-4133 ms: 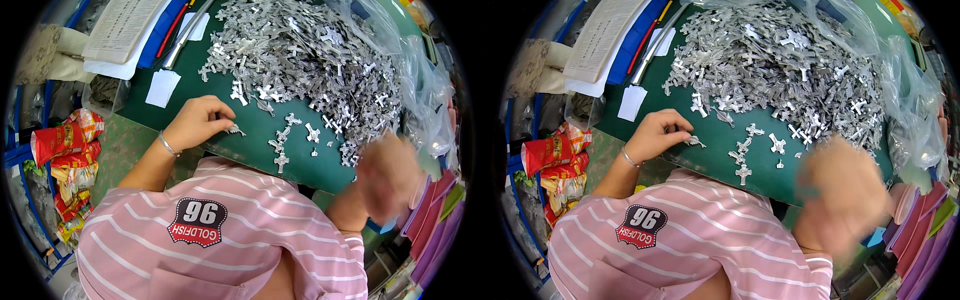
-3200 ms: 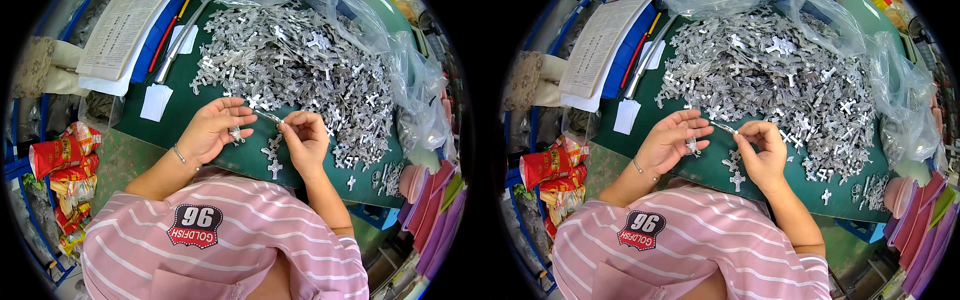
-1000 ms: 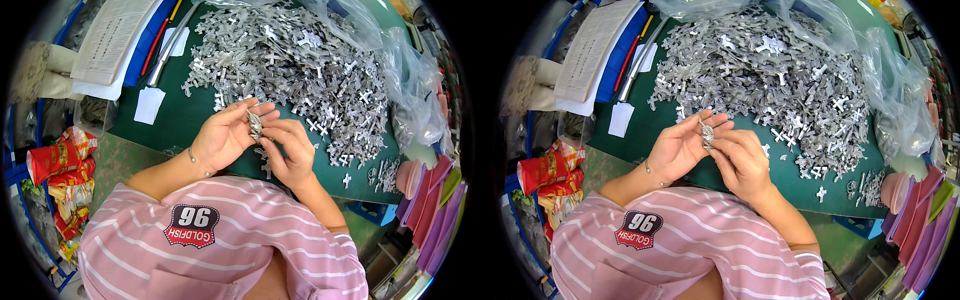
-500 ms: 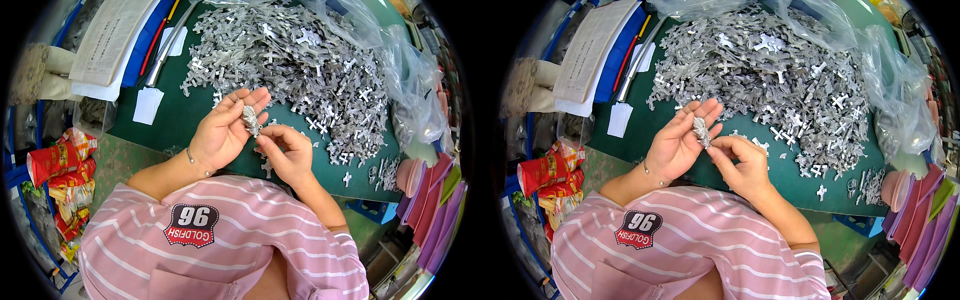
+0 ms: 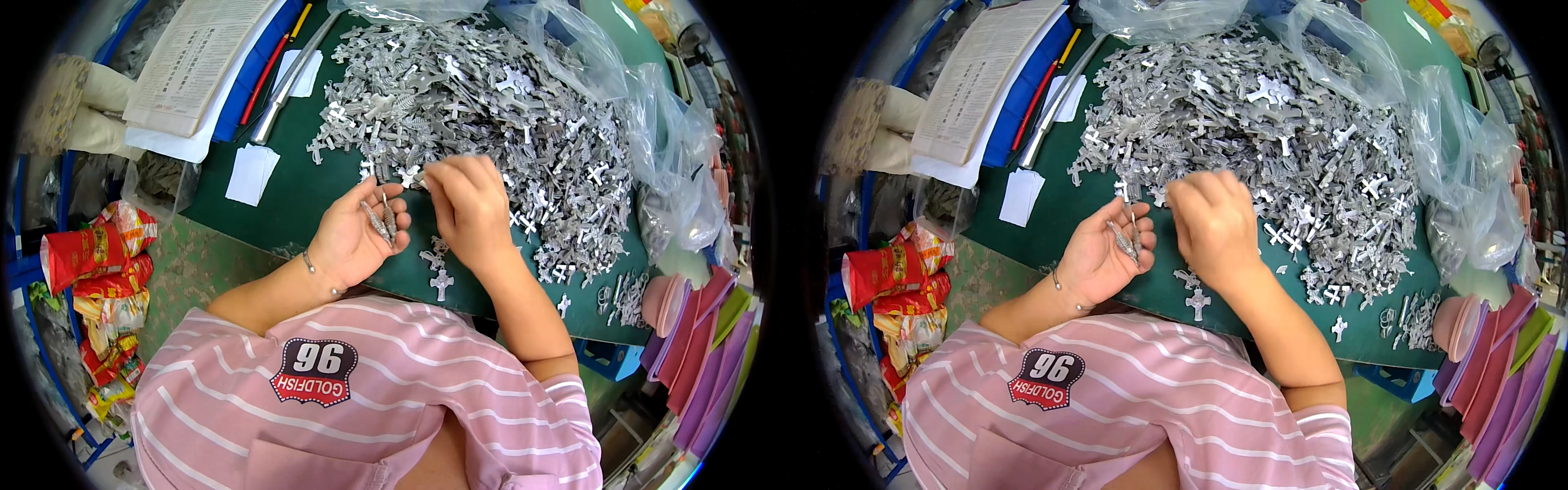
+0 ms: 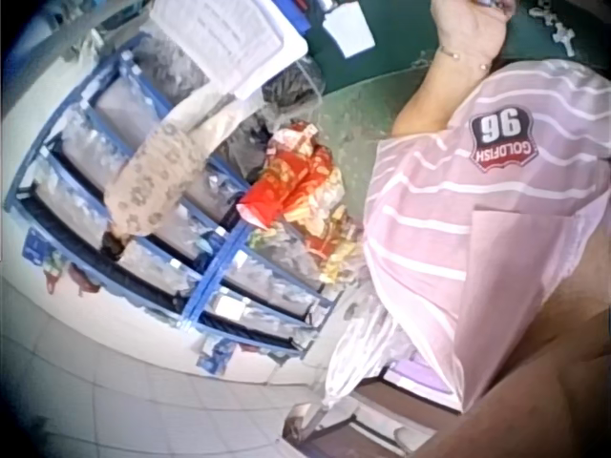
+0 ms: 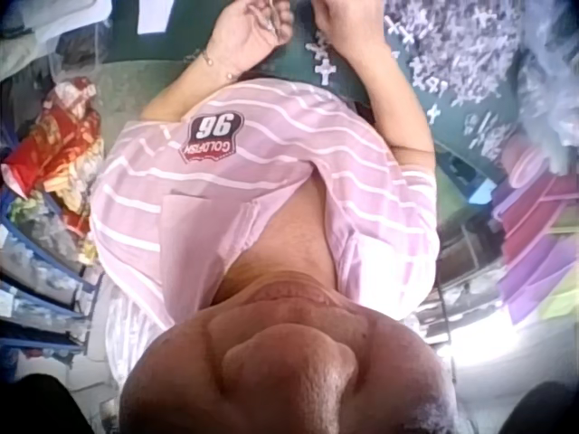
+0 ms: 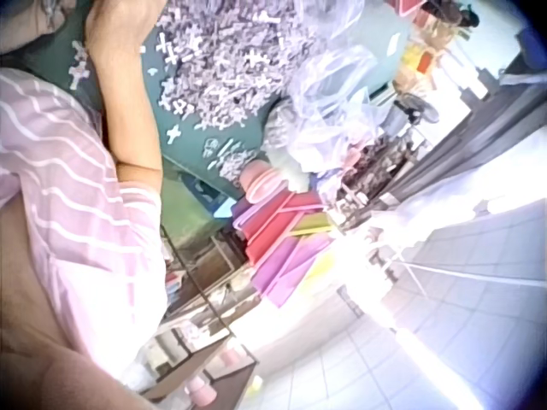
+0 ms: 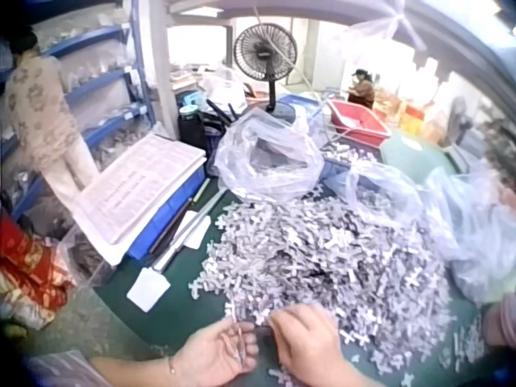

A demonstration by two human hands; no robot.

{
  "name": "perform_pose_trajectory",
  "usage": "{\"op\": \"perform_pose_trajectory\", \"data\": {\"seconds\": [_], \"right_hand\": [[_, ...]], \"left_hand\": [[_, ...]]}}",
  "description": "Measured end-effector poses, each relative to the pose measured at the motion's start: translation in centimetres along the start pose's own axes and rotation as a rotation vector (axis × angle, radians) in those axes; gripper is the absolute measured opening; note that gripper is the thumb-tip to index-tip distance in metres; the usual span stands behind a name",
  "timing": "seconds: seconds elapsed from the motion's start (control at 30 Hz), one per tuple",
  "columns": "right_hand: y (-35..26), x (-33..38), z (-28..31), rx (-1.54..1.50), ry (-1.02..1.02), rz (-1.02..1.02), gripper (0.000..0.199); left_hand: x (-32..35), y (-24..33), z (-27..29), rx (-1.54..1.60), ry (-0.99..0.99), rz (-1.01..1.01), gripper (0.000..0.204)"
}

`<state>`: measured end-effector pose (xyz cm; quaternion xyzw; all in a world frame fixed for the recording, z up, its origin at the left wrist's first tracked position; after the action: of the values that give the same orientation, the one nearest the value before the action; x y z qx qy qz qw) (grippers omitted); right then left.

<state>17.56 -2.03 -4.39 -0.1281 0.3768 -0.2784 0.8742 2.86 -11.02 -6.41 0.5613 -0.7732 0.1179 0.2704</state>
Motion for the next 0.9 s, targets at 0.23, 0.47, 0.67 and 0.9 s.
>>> {"op": "perform_pose_trajectory", "data": {"seconds": [0.23,0.47,0.67,0.9], "right_hand": [[-0.7,-1.8,-2.3,0.320,-0.063,-0.050,0.023],[-0.6,-0.5,-0.2,0.162,-0.037,-0.093,0.013],[-1.1,1.7,1.6,-0.892,-0.224,-0.924,0.016],[-0.8,2.5,2.5,-1.218,-0.148,-0.994,0.019]], "left_hand": [[0.3,0.2,-0.1,-0.099,0.100,-0.038,0.028],[0.4,0.3,0.0,-0.289,0.065,-0.158,0.014],[0.6,-0.3,-1.4,-0.414,0.078,-0.207,0.016],[0.4,-0.4,-1.2,-0.491,-0.007,-0.287,0.012]]}}
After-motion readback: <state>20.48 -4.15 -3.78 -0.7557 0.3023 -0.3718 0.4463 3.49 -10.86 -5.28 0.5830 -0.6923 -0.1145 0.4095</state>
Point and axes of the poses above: each hand's wrist, its own x-axis away from the middle knuckle, its own z-axis out of the back of the hand, y = z × x, the point moved 1 cm from there along -x, towards the middle knuckle, and after that the axes turned 1 degree about -z, right-handed, at the moved point
